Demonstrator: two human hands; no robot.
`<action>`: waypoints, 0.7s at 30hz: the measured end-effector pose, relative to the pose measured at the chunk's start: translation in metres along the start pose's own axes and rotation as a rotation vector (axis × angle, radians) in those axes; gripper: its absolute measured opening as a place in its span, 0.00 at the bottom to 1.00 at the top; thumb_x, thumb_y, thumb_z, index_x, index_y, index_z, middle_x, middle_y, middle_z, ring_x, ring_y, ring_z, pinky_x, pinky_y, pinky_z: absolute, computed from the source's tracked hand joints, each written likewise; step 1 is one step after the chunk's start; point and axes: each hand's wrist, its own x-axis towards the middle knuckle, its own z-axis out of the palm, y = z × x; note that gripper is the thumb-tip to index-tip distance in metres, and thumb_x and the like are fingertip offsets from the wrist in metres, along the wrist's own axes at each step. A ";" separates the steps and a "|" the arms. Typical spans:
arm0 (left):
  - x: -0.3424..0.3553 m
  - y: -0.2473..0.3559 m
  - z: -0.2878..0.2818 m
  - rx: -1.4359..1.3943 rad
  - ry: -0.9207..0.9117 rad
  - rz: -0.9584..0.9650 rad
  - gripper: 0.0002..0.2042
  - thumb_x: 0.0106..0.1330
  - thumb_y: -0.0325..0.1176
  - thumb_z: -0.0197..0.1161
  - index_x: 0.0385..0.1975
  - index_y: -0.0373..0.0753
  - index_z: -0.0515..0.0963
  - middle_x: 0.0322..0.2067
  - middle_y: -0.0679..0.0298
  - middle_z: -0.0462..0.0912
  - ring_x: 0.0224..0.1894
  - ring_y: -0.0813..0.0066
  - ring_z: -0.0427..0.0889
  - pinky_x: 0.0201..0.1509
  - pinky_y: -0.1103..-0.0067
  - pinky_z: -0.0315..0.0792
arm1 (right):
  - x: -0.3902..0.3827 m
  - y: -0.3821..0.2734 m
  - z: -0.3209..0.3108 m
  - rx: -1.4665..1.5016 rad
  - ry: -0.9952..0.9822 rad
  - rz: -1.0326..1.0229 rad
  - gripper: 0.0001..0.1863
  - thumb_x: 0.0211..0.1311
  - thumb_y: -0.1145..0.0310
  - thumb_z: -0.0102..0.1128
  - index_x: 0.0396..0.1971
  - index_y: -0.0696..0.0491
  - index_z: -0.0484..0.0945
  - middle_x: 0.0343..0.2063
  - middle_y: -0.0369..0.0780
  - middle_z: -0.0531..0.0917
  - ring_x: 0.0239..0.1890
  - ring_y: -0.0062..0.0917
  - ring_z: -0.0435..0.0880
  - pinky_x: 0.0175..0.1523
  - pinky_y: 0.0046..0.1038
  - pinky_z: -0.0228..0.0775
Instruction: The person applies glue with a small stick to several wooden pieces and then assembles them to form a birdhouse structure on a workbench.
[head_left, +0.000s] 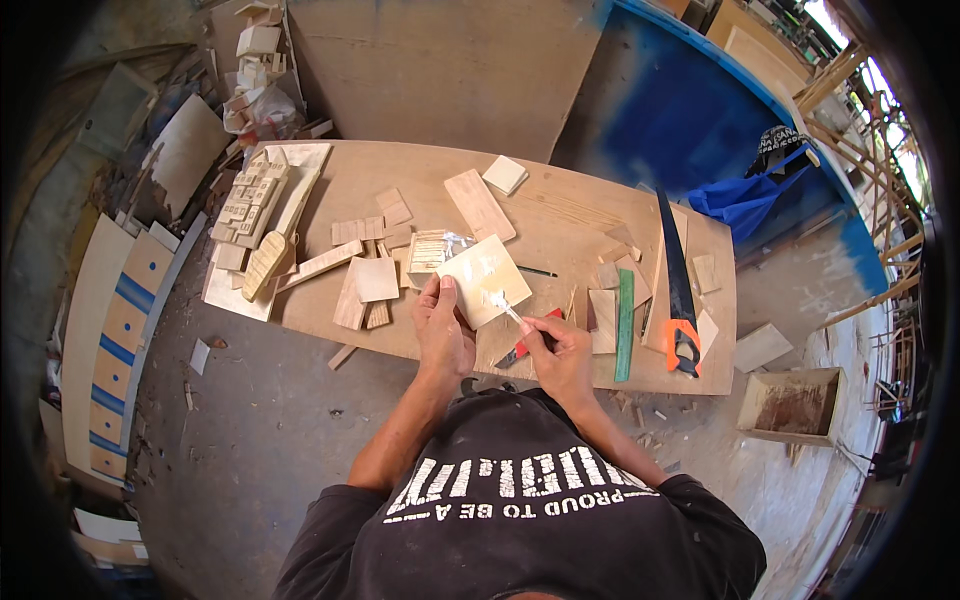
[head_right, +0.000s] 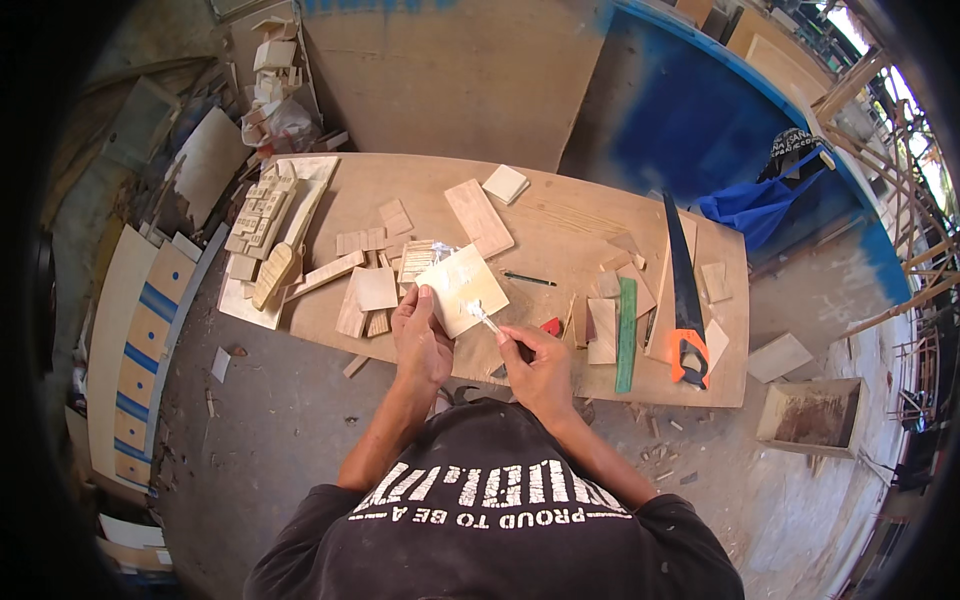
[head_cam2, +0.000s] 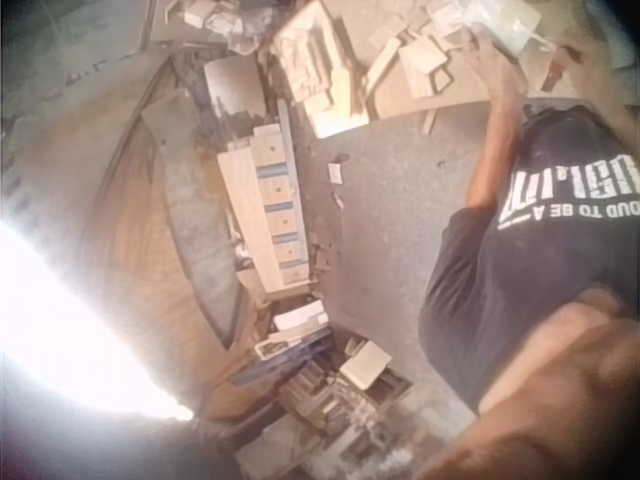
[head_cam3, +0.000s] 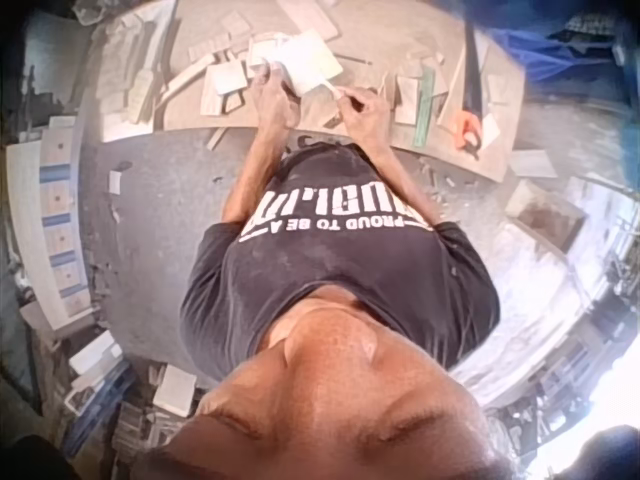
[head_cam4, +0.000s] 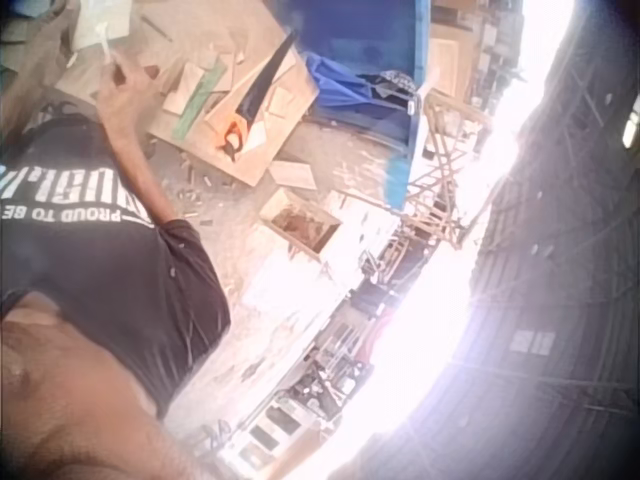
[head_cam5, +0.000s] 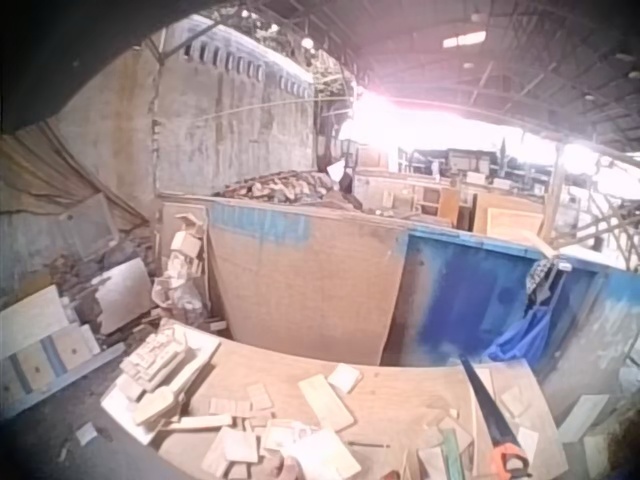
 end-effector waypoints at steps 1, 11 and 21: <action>0.000 -0.001 -0.002 -0.002 -0.001 0.000 0.10 0.78 0.31 0.53 0.50 0.33 0.75 0.44 0.62 0.84 0.43 0.76 0.86 0.49 0.79 0.82 | -0.001 -0.003 -0.001 -0.024 -0.008 0.013 0.09 0.66 0.72 0.65 0.39 0.63 0.85 0.23 0.35 0.81 0.24 0.11 0.72 0.28 0.20 0.62; 0.013 -0.004 -0.016 0.016 0.076 0.107 0.12 0.79 0.31 0.52 0.53 0.31 0.74 0.47 0.61 0.83 0.46 0.76 0.84 0.52 0.77 0.80 | -0.001 -0.030 0.005 -0.220 0.038 -0.345 0.08 0.60 0.77 0.67 0.39 0.61 0.84 0.25 0.40 0.82 0.21 0.23 0.76 0.28 0.28 0.69; 0.016 0.012 -0.019 -0.070 0.074 0.088 0.12 0.78 0.32 0.53 0.53 0.31 0.73 0.47 0.62 0.84 0.47 0.76 0.84 0.52 0.78 0.81 | 0.024 -0.002 -0.013 -0.330 0.115 -0.451 0.05 0.60 0.79 0.68 0.36 0.59 0.85 0.28 0.40 0.84 0.27 0.25 0.79 0.33 0.28 0.72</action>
